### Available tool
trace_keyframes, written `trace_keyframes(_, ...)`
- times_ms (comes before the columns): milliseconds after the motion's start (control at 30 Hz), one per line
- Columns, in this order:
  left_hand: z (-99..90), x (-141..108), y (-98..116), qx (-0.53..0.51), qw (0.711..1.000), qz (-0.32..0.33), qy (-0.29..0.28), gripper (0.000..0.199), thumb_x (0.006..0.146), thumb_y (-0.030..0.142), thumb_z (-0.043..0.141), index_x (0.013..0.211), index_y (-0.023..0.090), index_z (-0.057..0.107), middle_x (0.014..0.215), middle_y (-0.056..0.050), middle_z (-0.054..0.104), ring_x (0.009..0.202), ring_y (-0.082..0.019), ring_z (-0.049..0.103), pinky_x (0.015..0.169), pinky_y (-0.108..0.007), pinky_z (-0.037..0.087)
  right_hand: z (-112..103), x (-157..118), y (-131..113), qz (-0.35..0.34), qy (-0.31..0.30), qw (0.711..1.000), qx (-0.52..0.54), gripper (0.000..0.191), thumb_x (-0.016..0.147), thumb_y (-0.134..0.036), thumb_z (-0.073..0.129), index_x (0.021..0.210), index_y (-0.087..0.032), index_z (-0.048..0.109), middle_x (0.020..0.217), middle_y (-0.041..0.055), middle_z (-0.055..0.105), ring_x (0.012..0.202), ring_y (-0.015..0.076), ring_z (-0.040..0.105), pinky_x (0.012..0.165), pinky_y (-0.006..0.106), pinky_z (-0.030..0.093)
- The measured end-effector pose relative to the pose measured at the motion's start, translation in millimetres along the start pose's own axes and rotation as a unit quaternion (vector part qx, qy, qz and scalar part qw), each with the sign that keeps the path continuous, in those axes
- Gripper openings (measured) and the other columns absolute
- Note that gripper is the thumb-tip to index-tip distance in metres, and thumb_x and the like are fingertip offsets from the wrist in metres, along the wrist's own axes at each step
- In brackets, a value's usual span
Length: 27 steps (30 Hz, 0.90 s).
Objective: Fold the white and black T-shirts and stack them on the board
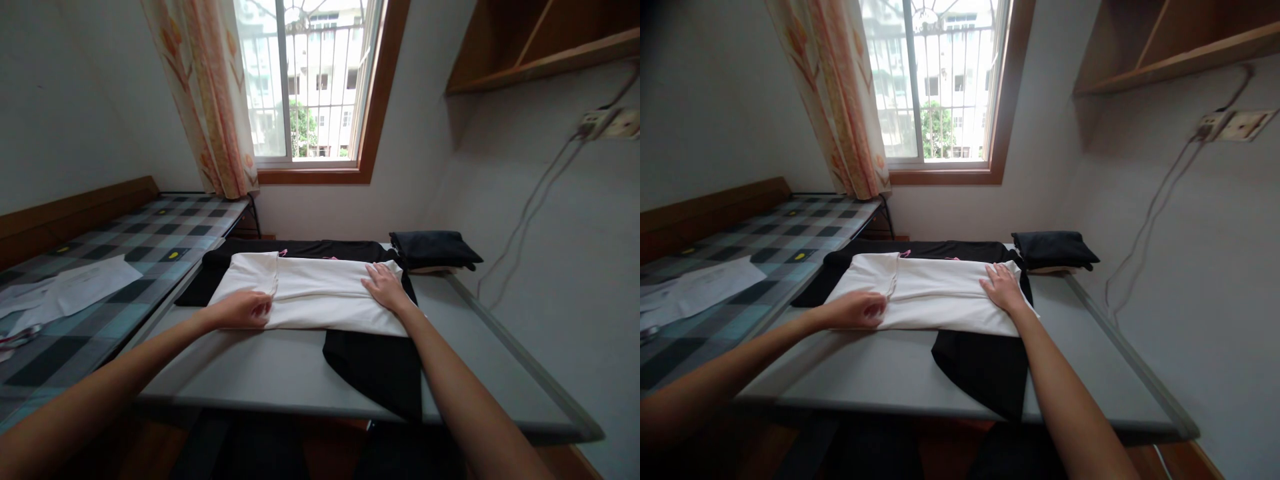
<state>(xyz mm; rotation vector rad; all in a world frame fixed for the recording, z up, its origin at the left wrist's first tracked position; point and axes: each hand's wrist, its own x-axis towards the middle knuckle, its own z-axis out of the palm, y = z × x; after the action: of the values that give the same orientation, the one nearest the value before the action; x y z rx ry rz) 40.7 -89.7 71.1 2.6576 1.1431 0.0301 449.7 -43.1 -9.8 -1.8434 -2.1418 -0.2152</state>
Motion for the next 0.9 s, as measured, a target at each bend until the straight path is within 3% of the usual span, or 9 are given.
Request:
trace_keyframes(133,-1.4,-4,-3,-0.043,0.999,0.016,-0.001,0.010,0.077,0.026,0.055,0.076,0.019,0.062,0.068,0.001,0.061,0.060,-0.011,0.051,0.059,-0.023,0.036,1,0,1,-0.002,0.005,1.000,-0.002,0.057,0.094,-0.044,0.037,0.138,-0.009,0.050,0.143,0.0176,0.047,0.134,0.0301,0.038,0.111,0.044,0.029)
trace_keyframes(333,0.2,-8,-18,-0.173,0.983,-0.019,-0.051,0.015,0.071,0.031,0.064,0.077,0.017,0.067,0.062,0.002,0.059,0.059,-0.011,0.054,0.056,-0.021,0.041,1,1,1,-0.003,0.002,1.000,-0.004,0.058,0.093,-0.043,0.039,0.138,-0.008,0.050,0.142,0.0196,0.047,0.134,0.0306,0.038,0.111,0.043,0.029)
trace_keyframes(433,0.8,2,-27,-0.203,0.979,-0.018,-0.006,0.023,0.079,0.037,0.059,0.080,0.017,0.068,0.069,-0.002,0.065,0.064,-0.013,0.058,0.059,-0.023,0.045,2,1,1,-0.001,0.002,1.000,-0.006,0.058,0.093,-0.043,0.039,0.137,-0.008,0.050,0.142,0.0195,0.048,0.134,0.0304,0.038,0.111,0.043,0.029)
trace_keyframes(567,6.7,29,-35,-0.137,0.970,-0.031,0.199,0.035,0.087,0.044,0.051,0.105,0.018,0.066,0.106,-0.010,0.068,0.099,-0.022,0.062,0.086,-0.035,0.049,3,0,1,-0.005,0.010,1.000,-0.013,0.056,0.094,-0.043,0.038,0.137,-0.009,0.050,0.143,0.0182,0.047,0.134,0.0300,0.038,0.111,0.044,0.029)
trace_keyframes(633,18.2,43,-33,-0.075,0.963,-0.060,0.252,0.046,0.088,0.047,0.050,0.122,0.018,0.059,0.125,-0.012,0.061,0.118,-0.025,0.054,0.102,-0.042,0.041,3,-1,1,-0.008,0.019,1.000,-0.018,0.057,0.094,-0.044,0.037,0.138,-0.010,0.049,0.145,0.0178,0.044,0.136,0.0311,0.035,0.111,0.047,0.028)
trace_keyframes(800,56.8,59,-16,0.042,0.977,-0.123,0.170,0.061,0.091,0.057,0.042,0.140,0.020,0.045,0.150,-0.015,0.038,0.141,-0.031,0.028,0.113,-0.053,0.019,3,-2,-1,-0.025,0.029,0.999,-0.024,0.059,0.095,-0.046,0.033,0.142,-0.012,0.046,0.149,0.0174,0.039,0.140,0.0342,0.026,0.111,0.053,0.025)
trace_keyframes(900,60.1,57,-8,0.074,0.973,-0.131,0.175,0.050,0.095,0.051,0.036,0.135,0.025,0.050,0.150,-0.012,0.038,0.140,-0.030,0.028,0.111,-0.051,0.021,1,-3,-2,-0.024,0.024,0.999,-0.023,0.057,0.095,-0.046,0.033,0.140,-0.014,0.048,0.147,0.0159,0.043,0.138,0.0337,0.031,0.110,0.053,0.026)
